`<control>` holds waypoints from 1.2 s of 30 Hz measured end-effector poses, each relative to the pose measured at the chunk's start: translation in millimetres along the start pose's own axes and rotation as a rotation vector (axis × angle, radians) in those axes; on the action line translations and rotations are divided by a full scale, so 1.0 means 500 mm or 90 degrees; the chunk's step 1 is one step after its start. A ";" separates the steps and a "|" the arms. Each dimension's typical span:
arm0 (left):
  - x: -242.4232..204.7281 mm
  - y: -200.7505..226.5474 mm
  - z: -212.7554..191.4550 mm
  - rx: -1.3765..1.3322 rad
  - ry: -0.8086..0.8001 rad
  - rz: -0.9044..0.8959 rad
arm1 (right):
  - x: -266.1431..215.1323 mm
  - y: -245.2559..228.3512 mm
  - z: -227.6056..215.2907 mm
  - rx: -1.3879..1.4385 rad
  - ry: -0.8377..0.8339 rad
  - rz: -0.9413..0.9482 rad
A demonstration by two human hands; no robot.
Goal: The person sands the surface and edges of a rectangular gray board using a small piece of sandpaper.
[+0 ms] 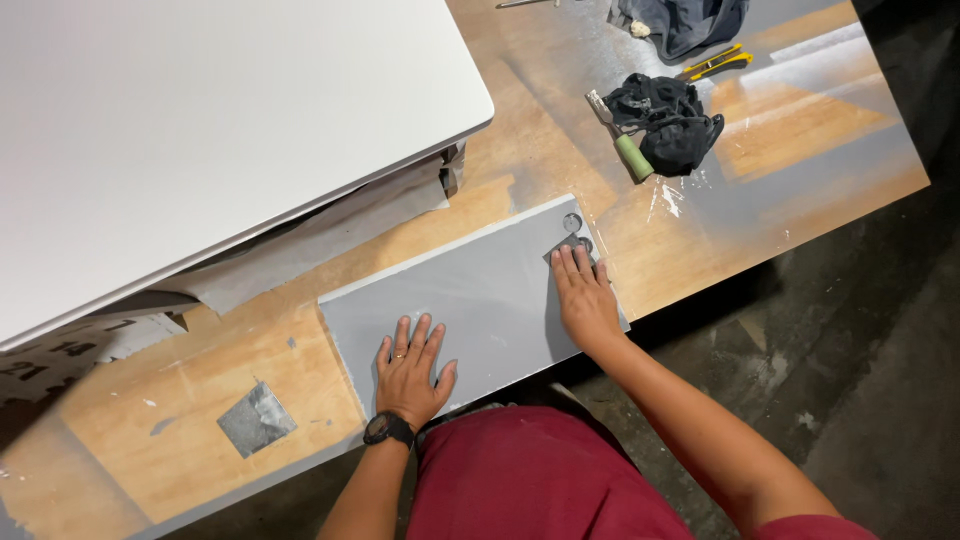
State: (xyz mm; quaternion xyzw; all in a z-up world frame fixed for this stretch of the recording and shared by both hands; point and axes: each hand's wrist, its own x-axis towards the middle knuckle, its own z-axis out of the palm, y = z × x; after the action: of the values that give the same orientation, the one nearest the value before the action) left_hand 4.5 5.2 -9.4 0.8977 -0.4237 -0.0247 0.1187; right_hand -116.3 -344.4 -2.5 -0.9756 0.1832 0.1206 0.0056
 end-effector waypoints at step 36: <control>0.001 0.004 -0.009 -0.013 -0.026 -0.017 | 0.127 0.112 -0.012 0.307 0.285 0.255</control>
State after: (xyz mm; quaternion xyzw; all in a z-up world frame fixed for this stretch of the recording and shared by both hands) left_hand 4.1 4.5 -4.7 0.9012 -0.4138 -0.0490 0.1188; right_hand -77.8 -419.6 -9.7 -0.8936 0.3897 -0.1429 0.1711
